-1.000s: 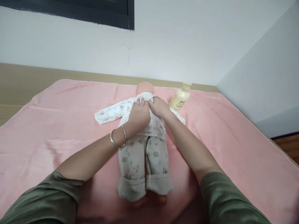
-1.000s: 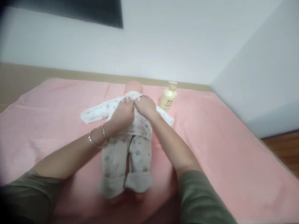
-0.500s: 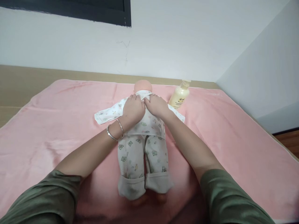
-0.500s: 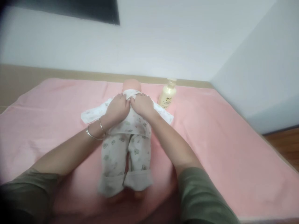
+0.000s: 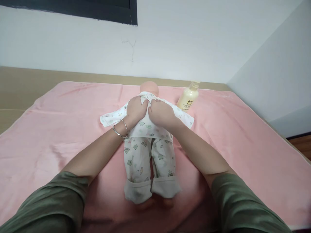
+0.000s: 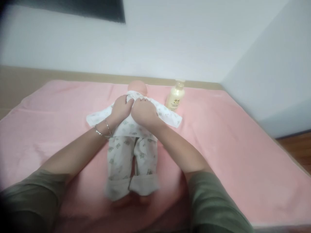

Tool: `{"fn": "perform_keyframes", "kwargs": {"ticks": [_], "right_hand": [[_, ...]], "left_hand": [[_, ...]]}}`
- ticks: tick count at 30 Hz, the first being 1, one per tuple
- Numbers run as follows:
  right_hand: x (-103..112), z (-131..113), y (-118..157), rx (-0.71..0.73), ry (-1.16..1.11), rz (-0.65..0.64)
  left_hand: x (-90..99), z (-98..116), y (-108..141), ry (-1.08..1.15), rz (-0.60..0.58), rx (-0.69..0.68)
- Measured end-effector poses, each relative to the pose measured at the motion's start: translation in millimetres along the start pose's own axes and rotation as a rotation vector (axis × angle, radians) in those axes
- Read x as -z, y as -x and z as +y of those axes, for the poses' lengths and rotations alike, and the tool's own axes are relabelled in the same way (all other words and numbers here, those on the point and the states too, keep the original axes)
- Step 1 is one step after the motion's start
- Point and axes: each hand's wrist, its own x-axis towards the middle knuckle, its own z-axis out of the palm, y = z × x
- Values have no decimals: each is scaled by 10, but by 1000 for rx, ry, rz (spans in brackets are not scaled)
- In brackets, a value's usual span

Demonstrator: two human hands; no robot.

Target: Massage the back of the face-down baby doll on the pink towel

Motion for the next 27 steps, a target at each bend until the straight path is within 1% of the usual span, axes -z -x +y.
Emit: {"fn": "perform_keyframes", "kwargs": {"ticks": [4,8,13,19,23,27], "right_hand": [[-92,185,-227,-39,-167,44],[-235,338,-433,-57,-217,94],[-288,325,-426,-65,-195,139],[-284,310,-400,-60,-187,145],[-312,327,-429,-50,-191,161],[-345,353,-453,-35,-184,149]], "left_hand": [[-43,-14,23,-20,42,-6],[-81,-44,16,-8,67,-27],[-87,-46,15,-12,72,-22],[-71,-33,17,-3,60,-11],[-96,-56,-7,34,59,-3],[-123,-81,-29,71,67,-2]]}}
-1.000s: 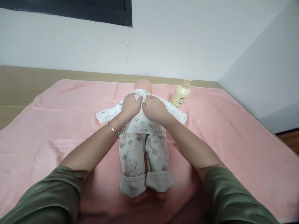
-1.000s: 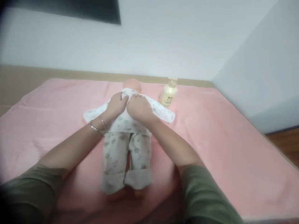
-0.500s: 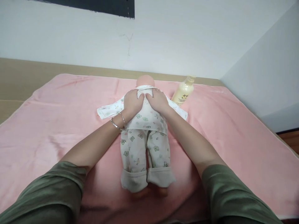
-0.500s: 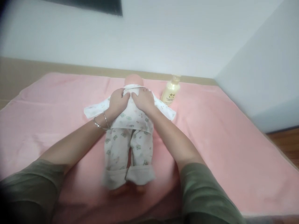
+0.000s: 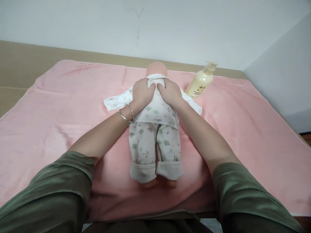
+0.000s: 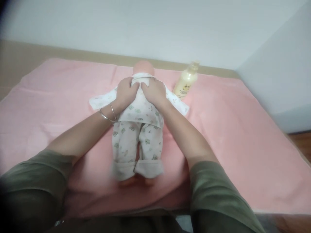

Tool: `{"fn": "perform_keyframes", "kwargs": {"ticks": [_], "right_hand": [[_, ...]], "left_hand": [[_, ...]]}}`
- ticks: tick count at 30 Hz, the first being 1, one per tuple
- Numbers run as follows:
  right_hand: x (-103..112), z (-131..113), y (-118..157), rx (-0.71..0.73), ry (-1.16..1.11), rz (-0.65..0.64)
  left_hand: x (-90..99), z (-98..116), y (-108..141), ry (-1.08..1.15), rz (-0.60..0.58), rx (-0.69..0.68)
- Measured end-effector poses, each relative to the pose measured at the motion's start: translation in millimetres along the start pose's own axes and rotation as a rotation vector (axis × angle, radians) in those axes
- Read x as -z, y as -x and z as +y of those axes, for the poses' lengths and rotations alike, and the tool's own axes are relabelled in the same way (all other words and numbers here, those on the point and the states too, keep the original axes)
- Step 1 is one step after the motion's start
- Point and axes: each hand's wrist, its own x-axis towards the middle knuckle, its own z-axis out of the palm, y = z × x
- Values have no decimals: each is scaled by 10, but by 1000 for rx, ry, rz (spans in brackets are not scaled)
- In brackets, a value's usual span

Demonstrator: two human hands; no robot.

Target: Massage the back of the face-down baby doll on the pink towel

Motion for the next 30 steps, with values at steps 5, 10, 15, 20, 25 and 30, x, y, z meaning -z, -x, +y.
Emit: {"fn": "perform_keyframes", "kwargs": {"ticks": [5,10,15,20,25,30], "right_hand": [[-31,37,-7,22,1,6],[-54,31,-13,-1,-28,20],[-5,-22,7,-18,-23,15],[107,50,13,47,-68,-47],[184,1,53,62,6,-69],[199,-289,305,51,219,-47]], "left_hand": [[33,26,12,4,-12,11],[86,69,56,-9,-23,6],[101,92,74,-87,-6,26],[164,267,182,-198,-74,-8],[232,403,297,-183,-127,-114],[259,267,99,-190,-179,-59]]}}
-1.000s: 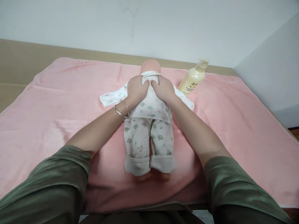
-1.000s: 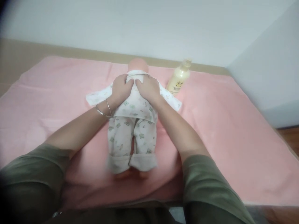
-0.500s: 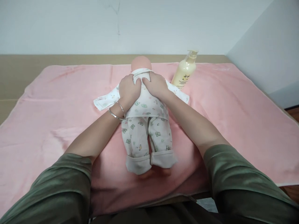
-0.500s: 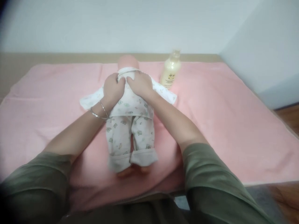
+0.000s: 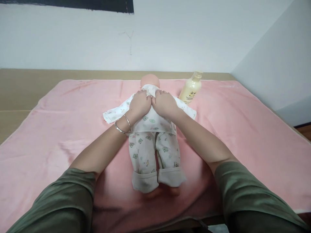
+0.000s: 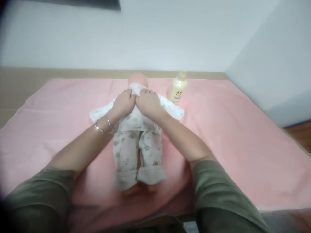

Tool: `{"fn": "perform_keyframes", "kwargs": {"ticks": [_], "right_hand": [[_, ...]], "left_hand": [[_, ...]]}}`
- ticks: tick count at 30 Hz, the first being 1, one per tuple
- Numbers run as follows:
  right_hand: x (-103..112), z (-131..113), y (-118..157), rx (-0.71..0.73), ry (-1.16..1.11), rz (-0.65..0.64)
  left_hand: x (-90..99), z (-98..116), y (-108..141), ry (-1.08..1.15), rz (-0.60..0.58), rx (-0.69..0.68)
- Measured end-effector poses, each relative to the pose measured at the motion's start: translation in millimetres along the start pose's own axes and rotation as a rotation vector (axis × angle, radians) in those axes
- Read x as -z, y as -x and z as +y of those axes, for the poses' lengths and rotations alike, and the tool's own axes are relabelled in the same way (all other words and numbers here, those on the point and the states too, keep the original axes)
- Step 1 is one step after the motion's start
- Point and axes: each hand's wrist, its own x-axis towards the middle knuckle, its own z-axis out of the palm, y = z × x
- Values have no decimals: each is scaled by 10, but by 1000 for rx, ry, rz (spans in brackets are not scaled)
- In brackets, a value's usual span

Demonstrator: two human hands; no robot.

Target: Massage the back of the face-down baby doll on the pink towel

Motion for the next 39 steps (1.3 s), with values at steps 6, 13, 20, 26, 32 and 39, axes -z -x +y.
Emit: {"fn": "perform_keyframes", "kwargs": {"ticks": [6,13,20,26,32,39], "right_hand": [[42,-41,79,3,-42,-39],[-1,251,-215,-29,-185,-54],[5,-11,51,-18,96,17],[39,-72,99,-68,73,13],[56,302,-223,-48,-147,-113],[-25,-26,33,-26,71,30]], "left_hand": [[17,-44,-39,-44,-19,15],[5,180,230,-303,15,-109],[64,-12,10,-159,-68,-13],[58,-69,-51,-92,-84,70],[12,163,192,-278,-13,-118],[35,23,31,-167,-46,-58]]}}
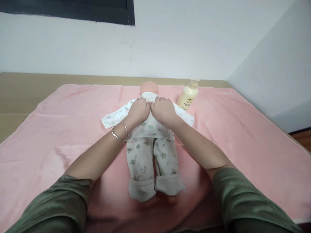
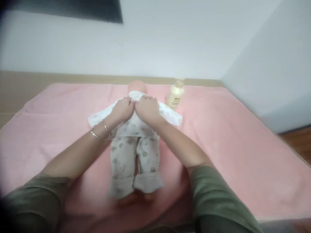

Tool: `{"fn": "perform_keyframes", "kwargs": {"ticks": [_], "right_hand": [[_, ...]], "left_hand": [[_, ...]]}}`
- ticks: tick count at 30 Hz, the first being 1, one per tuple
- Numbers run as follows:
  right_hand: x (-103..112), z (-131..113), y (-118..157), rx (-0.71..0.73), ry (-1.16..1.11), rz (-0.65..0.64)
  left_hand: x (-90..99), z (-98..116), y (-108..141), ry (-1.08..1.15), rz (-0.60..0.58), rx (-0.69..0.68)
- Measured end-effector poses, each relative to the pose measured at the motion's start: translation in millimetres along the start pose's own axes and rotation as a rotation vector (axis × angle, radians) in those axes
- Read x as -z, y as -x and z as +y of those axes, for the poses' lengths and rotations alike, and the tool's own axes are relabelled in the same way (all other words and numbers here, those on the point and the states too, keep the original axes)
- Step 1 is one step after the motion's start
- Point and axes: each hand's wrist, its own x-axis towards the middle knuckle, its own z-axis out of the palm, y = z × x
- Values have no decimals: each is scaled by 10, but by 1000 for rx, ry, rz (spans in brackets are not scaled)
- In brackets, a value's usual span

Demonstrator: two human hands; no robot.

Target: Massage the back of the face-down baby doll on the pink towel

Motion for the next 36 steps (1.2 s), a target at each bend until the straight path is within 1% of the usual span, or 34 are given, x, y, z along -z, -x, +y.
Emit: {"fn": "perform_keyframes", "kwargs": {"ticks": [2,4,6,8,10,11,13,14,15,18,20,23,25,27,30,33,36], "right_hand": [[12,-135,117,27,41,25],[37,-171,149,45,-3,3],[56,-96,86,42,-80,-41],[52,49,-41,15,-129,-60],[19,202,-178,-28,-185,-59],[-4,262,-234,-38,-222,-63],[-51,329,-302,-27,-283,-65],[-67,332,-311,-11,-291,-63],[-77,317,-304,4,-276,-57],[-57,189,-202,7,-155,-34],[-17,71,-89,17,-58,-21],[30,-76,64,46,40,-8],[22,-115,96,46,40,-4],[-28,-91,46,41,-19,12],[-147,28,-132,28,-150,48],[-242,146,-283,-4,-242,44],[-272,187,-320,-9,-276,52]], "left_hand": [[1,-101,-90,43,-28,32],[2,-167,-144,75,-57,63],[1,-170,-142,78,-60,70],[-5,-109,-82,54,-40,62],[-14,-10,13,-26,-12,3],[-19,38,60,-87,-4,-56],[-23,104,122,-191,2,-186],[-20,115,129,-203,1,-206],[-14,108,119,-176,-1,-181],[9,18,17,-13,-21,29],[9,-58,-60,53,-44,106],[-32,-131,-116,82,-24,129],[-76,-149,-119,90,10,140],[-118,-157,-116,94,31,147],[-163,-167,-124,77,55,145],[-183,-177,-137,54,68,136],[-189,-182,-140,49,67,136]]}}
